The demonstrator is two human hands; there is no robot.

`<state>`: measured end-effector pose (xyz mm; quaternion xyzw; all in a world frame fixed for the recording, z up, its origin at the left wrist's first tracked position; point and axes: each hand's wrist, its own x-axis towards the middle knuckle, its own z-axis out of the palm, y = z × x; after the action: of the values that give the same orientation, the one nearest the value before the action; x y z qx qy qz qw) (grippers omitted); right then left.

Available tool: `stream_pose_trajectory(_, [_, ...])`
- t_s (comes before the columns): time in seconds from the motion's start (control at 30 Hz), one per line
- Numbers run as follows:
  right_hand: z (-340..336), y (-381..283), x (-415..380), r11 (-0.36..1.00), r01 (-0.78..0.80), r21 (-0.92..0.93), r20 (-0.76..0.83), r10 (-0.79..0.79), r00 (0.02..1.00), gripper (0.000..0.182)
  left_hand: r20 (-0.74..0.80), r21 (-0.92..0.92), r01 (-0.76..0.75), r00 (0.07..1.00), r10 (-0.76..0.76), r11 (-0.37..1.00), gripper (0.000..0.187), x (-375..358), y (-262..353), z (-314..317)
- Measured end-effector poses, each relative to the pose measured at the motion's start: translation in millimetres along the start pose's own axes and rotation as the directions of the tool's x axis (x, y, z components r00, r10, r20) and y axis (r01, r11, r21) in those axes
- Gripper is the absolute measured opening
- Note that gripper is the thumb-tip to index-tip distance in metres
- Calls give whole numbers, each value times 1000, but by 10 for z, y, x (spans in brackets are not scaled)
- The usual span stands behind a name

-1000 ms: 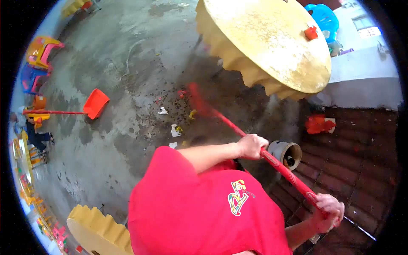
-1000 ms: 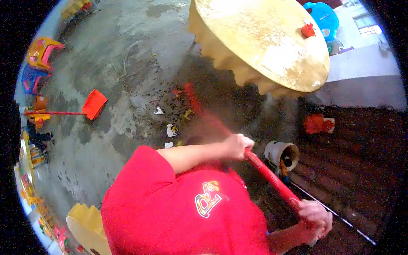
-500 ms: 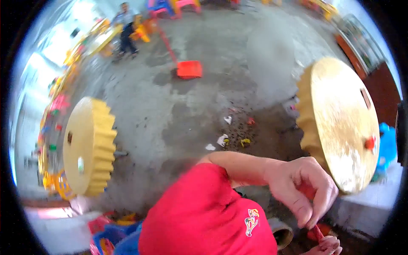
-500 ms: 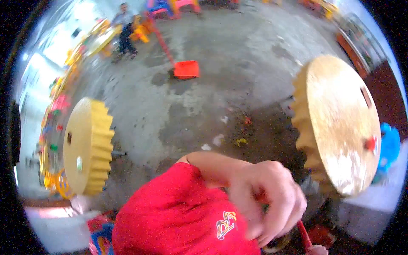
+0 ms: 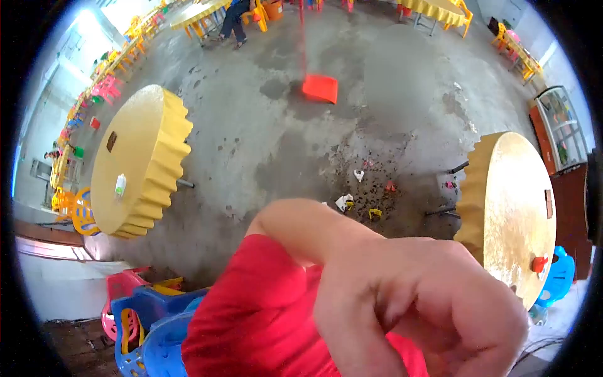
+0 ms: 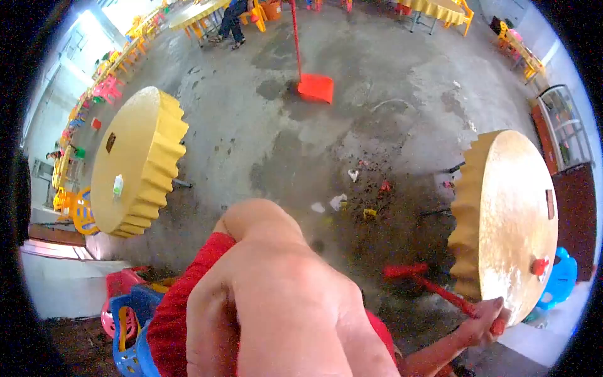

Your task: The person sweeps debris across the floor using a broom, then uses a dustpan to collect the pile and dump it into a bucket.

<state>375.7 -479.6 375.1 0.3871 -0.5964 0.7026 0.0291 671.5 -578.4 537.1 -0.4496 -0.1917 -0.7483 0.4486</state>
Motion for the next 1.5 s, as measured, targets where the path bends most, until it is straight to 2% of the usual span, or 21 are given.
stream_pose_trajectory(0.1, [329,-77,-72,966,-198,-167,-138,176,975,27,-43,156,-1,999,8,988,12,-29,349,12])
stream_pose_trajectory(0.17, [-4,344,-11,920,-313,-235,-30,316,948,28,-118,240,11,993,18,971,14,-69,570,-39])
stream_pose_trajectory(0.2, [149,77,-61,972,-222,-73,27,225,974,26,-168,300,35,986,16,953,15,-109,696,-102])
stream_pose_trajectory(0.27, [318,-214,35,998,-66,-13,-160,63,985,27,-285,423,115,958,11,899,18,-217,970,-342])
stream_pose_trajectory(0.37, [-172,-623,188,990,75,123,-105,-62,993,29,-476,618,441,869,-137,651,20,-679,1556,-1081])
stream_pose_trajectory(0.4, [-296,-701,148,983,113,144,-207,-81,975,28,-575,573,546,799,-174,611,21,-942,1708,-1356])
stream_pose_trajectory(0.5, [-792,-562,5,964,104,-243,-381,-194,904,21,-875,403,723,484,5,561,8,-1960,1893,-1929])
stream_pose_trajectory(0.53, [-1328,-442,-40,842,25,-539,-165,-135,977,25,-930,313,783,367,7,537,7,-2313,1933,-2038])
stream_pose_trajectory(0.63, [-1595,-656,-321,838,-433,-333,-230,373,899,22,-998,46,896,23,58,441,5,-3175,1833,-2120])
stream_pose_trajectory(0.77, [-2365,-1180,-665,421,-612,-670,-86,775,626,10,-969,-213,946,-237,73,244,8,-3775,1450,-2010])
stream_pose_trajectory(0.83, [-2881,-1229,-889,182,-570,-801,-68,919,389,13,-956,-276,958,-282,79,79,11,-3916,1212,-1980])
stream_pose_trajectory(0.87, [-3210,-1086,-1131,175,-255,-951,48,897,439,16,-956,-287,958,-287,59,13,12,-3991,1092,-1991])
stream_pose_trajectory(0.97, [-3516,-650,-1991,-2,-27,-1000,-10,955,298,25,-957,-286,941,-290,6,-184,18,-4108,716,-2092])
stream_pose_trajectory(1.0, [-3463,-488,-2263,-90,-249,-964,-139,973,185,35,-957,-277,928,-289,-12,-247,20,-4121,578,-2121])
stream_pose_trajectory(1.07, [-3975,-305,-2989,-72,29,-997,-54,916,398,43,-964,-238,906,-265,-31,-349,23,-4184,328,-2234])
stream_pose_trajectory(1.23, [-4782,-1055,-3345,-132,-6,-991,-123,906,404,45,-958,-235,790,-287,-3,-567,27,-4480,192,-2248])
stream_pose_trajectory(1.27, [-4919,-1213,-3384,-75,-19,-997,-76,897,435,46,-978,-169,799,-210,-4,-577,32,-4771,310,-2322])
stream_pose_trajectory(1.33, [-5135,-1330,-3524,-154,105,-982,-113,940,322,45,-977,-188,755,-207,44,-628,33,-4993,478,-2286])
stream_pose_trajectory(1.37, [-5099,-1294,-3552,-232,19,-972,-225,957,181,31,-981,-173,720,-185,54,-672,33,-5034,565,-2233])
stream_pose_trajectory(1.43, [-5421,-1039,-4023,-96,132,-987,-69,979,193,48,-967,-247,701,-218,129,-668,33,-5152,771,-2123])
stream_pose_trajectory(1.5, [-5548,-648,-4397,-302,224,-927,-328,941,-86,46,-956,-293,684,-214,201,-668,33,-5260,982,-2003])
